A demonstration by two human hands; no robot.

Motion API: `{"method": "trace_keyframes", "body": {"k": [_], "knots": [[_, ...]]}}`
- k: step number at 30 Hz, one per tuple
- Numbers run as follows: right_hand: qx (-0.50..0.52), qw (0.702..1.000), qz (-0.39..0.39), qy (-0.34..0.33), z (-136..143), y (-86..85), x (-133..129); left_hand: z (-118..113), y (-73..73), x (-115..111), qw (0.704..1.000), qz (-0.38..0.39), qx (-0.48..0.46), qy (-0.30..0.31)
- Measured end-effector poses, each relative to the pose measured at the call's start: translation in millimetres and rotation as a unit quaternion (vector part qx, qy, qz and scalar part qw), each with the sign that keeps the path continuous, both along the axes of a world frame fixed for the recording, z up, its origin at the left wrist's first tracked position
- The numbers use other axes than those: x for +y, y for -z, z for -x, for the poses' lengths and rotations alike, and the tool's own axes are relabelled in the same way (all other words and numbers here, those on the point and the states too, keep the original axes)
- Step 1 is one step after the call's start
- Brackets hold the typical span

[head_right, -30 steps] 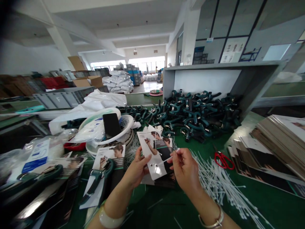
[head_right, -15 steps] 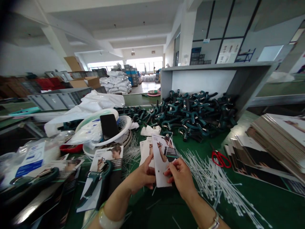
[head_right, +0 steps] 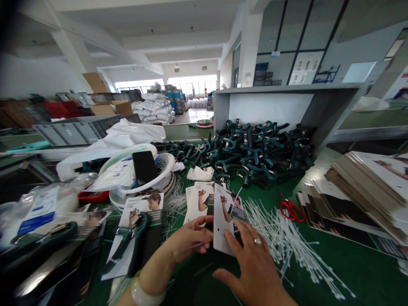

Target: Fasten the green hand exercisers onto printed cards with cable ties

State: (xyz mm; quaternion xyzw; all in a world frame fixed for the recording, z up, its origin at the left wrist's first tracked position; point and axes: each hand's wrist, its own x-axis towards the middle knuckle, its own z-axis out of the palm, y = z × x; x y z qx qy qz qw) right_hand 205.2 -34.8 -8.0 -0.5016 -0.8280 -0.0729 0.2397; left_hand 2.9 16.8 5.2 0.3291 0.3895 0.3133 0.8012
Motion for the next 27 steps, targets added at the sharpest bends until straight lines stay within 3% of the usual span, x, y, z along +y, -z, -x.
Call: {"method": "trace_keyframes", "body": {"k": [5,9,12,15,19,21,24,27], "knots": [[0.015,0.998,-0.055,-0.005,1.8,11.8,2.0,1.2,1.3,-1.9,0.998,0.003,-0.069,0.003],[0.079,0.992,-0.103,-0.010,-6.2,-2.2,11.8,1.5,-3.3,-3.7,0.982,-0.026,-0.185,-0.011],[0.127,0.987,-0.099,0.000,-11.1,-19.3,16.3,-5.4,-15.1,-4.2,0.966,-0.082,-0.246,0.002],[0.161,0.983,-0.087,0.014,-12.7,-33.6,18.5,-19.4,-29.6,-1.8,0.964,-0.182,-0.193,-0.034],[0.191,0.979,-0.073,0.022,-12.8,-42.2,20.0,-40.5,-37.4,6.0,0.938,-0.301,-0.031,-0.170],[0.206,0.976,-0.057,0.028,-13.2,-42.8,21.0,-49.4,-33.5,9.2,0.939,-0.284,-0.053,-0.184],[0.232,0.971,-0.032,0.045,-14.2,-42.8,22.8,-58.5,-23.0,10.6,0.966,-0.186,-0.117,-0.136],[0.247,0.968,-0.015,0.049,-14.5,-43.7,23.9,-61.4,-16.5,8.7,0.979,-0.149,-0.107,-0.093]]}}
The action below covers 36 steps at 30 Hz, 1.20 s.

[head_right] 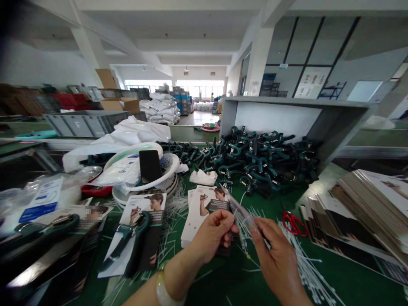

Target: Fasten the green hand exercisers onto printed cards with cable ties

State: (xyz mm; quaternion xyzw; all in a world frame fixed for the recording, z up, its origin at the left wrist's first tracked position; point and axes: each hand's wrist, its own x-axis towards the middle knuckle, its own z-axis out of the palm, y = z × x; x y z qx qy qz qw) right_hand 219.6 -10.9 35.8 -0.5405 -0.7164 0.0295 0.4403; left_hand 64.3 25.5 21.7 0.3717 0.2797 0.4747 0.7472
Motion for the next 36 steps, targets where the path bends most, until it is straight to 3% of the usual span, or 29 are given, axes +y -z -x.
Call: {"method": "trace_keyframes", "body": {"k": [8,25,32,36], "knots": [[0.001,1.000,-0.007,-0.002,0.2,-1.5,-0.9,2.0,-8.6,0.2,1.000,0.022,-0.003,0.020],[-0.028,0.999,-0.028,-0.022,3.2,0.4,-3.5,7.5,-4.0,2.0,0.999,0.021,0.026,0.040],[-0.084,0.993,-0.069,-0.044,6.9,1.6,-4.8,5.3,-2.6,2.1,1.000,0.012,0.019,-0.015],[-0.142,0.981,-0.116,-0.057,11.8,6.9,-3.8,9.6,-5.1,-3.4,0.995,0.020,-0.016,-0.096]]}}
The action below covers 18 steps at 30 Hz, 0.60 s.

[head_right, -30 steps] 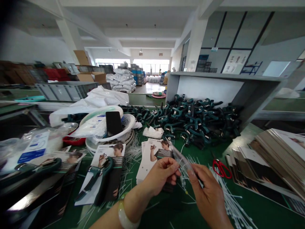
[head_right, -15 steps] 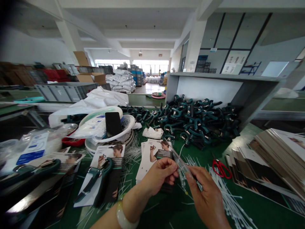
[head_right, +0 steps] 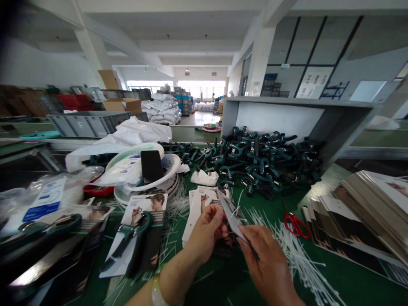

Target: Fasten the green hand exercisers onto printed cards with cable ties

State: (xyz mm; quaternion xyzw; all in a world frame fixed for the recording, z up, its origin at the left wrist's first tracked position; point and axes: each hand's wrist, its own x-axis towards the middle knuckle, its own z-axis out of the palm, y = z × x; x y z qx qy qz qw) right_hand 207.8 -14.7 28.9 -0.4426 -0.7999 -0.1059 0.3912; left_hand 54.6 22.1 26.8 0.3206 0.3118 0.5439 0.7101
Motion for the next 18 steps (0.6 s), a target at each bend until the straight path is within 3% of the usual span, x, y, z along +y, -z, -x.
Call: {"method": "trace_keyframes", "body": {"k": [3,7,10,13,16,18], "knots": [[-0.050,0.998,-0.035,-0.019,8.4,4.7,1.0,13.6,-6.6,-5.3,0.999,-0.014,0.011,-0.034],[-0.110,0.992,-0.054,-0.023,23.7,10.8,2.4,42.2,-7.7,-3.4,0.979,-0.020,0.201,0.030],[-0.134,0.990,-0.030,-0.027,38.2,15.9,5.6,61.9,3.3,4.4,0.945,-0.066,0.314,-0.054],[-0.148,0.988,0.038,-0.016,57.8,22.0,10.3,73.4,20.6,10.5,0.929,-0.070,0.324,-0.162],[-0.174,0.981,0.085,-0.016,78.3,27.0,14.4,80.0,37.2,11.3,0.932,-0.051,0.332,-0.135],[-0.192,0.974,0.107,-0.055,85.0,26.5,20.6,86.0,45.1,10.6,0.924,-0.044,0.366,-0.105]]}}
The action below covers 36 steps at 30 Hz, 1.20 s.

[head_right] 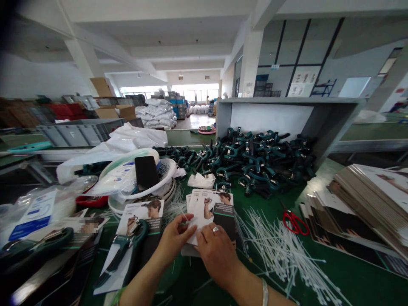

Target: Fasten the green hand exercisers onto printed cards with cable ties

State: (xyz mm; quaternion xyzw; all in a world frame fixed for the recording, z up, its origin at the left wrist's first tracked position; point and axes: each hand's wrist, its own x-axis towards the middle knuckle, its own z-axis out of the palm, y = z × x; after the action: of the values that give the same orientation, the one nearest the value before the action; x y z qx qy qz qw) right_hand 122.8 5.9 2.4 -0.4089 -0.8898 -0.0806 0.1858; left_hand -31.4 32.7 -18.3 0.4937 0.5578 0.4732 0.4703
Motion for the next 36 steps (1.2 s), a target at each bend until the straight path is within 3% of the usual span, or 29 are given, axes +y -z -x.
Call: {"method": "trace_keyframes", "body": {"k": [3,4,6,7,9,11,14,17,19,23,24,27,30,36], "knots": [[0.000,0.997,0.050,-0.057,-15.6,-10.5,28.8,13.0,7.1,0.3,0.996,-0.010,0.077,-0.031],[0.004,0.999,0.050,-0.021,-29.2,-16.0,45.2,17.1,8.8,0.8,0.993,-0.021,0.110,-0.043],[-0.027,0.986,0.026,0.164,-67.2,-27.4,85.6,22.5,12.3,1.8,0.984,-0.036,0.167,-0.048],[-0.063,0.962,0.031,0.264,-89.3,-32.3,107.1,23.2,14.4,2.3,0.981,-0.034,0.185,-0.045],[-0.083,0.935,0.044,0.341,-132.6,-37.7,144.8,20.6,19.7,3.1,0.980,-0.027,0.191,-0.044],[-0.101,0.926,0.058,0.359,-165.7,-35.4,168.3,14.7,26.2,4.6,0.982,-0.038,0.179,-0.045],[-0.119,0.936,0.057,0.327,-186.0,-20.0,175.3,5.9,36.1,8.6,0.982,-0.074,0.171,-0.042],[-0.127,0.946,0.038,0.294,-182.5,-7.3,167.3,2.3,42.2,12.1,0.979,-0.089,0.179,-0.036],[-0.125,0.947,0.026,0.295,-178.1,-11.0,163.9,2.3,43.4,12.9,0.979,-0.086,0.185,-0.028],[-0.079,0.929,-0.069,0.355,-168.5,-46.3,157.5,4.0,41.4,11.8,0.980,-0.084,0.178,-0.015],[-0.061,0.933,-0.101,0.340,-163.0,-56.0,152.9,4.6,40.5,11.5,0.980,-0.086,0.177,-0.012],[0.020,0.971,-0.098,0.219,-135.6,-72.6,131.0,7.7,37.8,10.4,0.982,-0.084,0.170,0.007],[0.094,0.993,-0.023,0.059,-102.2,-68.6,110.6,11.8,35.0,7.9,0.983,-0.084,0.161,0.030],[0.130,0.991,0.001,-0.023,-72.4,-49.0,104.4,13.3,32.0,3.8,0.983,-0.081,0.162,0.044]]}}
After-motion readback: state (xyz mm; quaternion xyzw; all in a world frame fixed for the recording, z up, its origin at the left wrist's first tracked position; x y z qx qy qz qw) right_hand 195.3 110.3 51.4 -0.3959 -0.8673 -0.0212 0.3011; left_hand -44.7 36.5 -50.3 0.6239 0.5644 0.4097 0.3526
